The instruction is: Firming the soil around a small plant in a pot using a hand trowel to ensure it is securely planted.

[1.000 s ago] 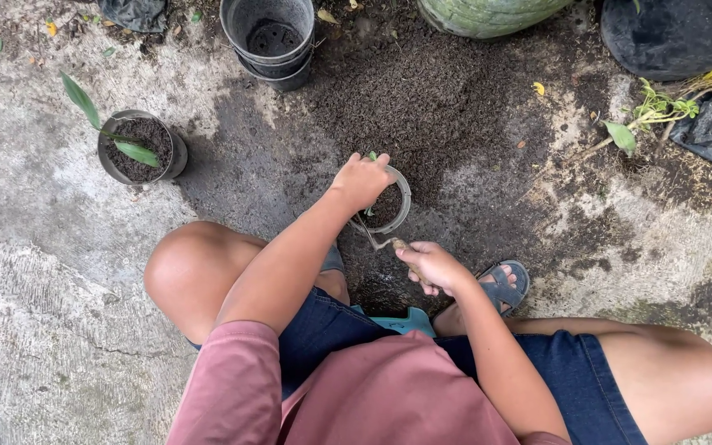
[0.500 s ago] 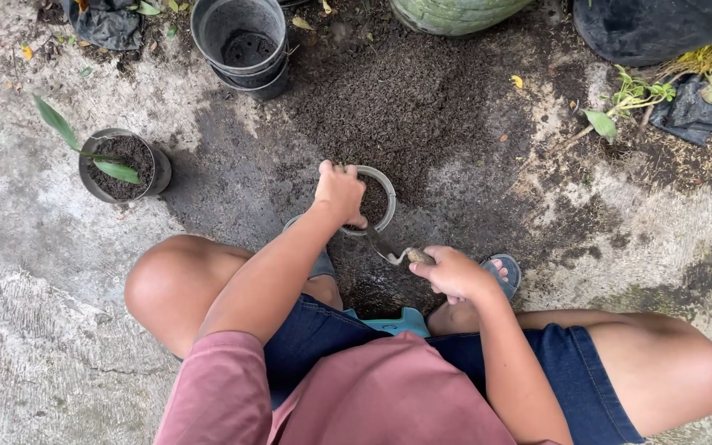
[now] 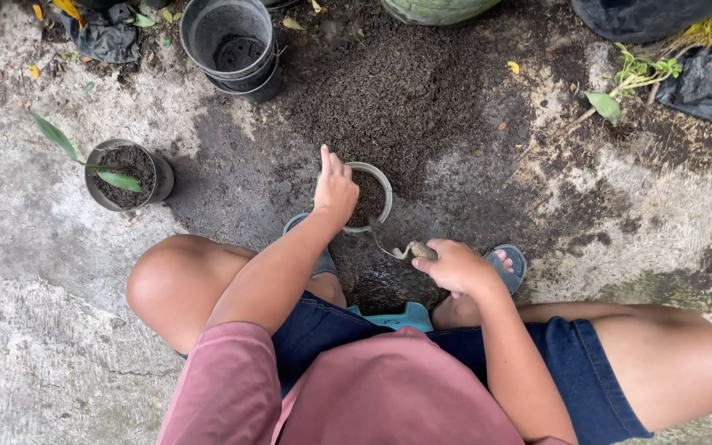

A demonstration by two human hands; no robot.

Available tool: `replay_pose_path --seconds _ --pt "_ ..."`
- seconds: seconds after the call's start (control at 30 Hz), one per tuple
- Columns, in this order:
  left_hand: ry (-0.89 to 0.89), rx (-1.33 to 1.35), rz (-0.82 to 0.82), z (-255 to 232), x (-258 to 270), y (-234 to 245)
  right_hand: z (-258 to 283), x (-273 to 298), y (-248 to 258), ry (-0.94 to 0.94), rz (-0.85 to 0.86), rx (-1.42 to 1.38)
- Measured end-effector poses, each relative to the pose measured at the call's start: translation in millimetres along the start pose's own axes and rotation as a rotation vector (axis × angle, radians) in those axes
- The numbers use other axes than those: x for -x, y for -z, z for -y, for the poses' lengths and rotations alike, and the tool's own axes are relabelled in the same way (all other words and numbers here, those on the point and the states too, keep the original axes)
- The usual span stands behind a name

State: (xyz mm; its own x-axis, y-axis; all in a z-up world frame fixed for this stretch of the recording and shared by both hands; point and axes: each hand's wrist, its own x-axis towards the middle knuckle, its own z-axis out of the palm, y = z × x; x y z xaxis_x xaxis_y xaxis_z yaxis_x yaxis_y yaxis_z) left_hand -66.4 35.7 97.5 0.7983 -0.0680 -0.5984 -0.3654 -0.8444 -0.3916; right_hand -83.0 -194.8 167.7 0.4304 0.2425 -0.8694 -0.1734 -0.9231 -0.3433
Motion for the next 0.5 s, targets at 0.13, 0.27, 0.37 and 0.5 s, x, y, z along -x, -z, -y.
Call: replay_pose_path --seconds 0.13,0.27,0.37,0.5 --pt "-0.007 -0.035 -0.116 -2 -26 -29 -19 -34 -12 0.039 -0.001 0.026" --pt "-0.070 0.021 -0.328 0 -40 -40 30 16 2 0.042 0.029 -0.019" --pt "-0.121 0.061 -0.442 4 -42 -39 29 -5 -14 0.080 0.029 -0.070" --pt "-0.164 0.154 -0.581 3 -51 -50 35 -19 -30 0.122 0.004 -0.126"
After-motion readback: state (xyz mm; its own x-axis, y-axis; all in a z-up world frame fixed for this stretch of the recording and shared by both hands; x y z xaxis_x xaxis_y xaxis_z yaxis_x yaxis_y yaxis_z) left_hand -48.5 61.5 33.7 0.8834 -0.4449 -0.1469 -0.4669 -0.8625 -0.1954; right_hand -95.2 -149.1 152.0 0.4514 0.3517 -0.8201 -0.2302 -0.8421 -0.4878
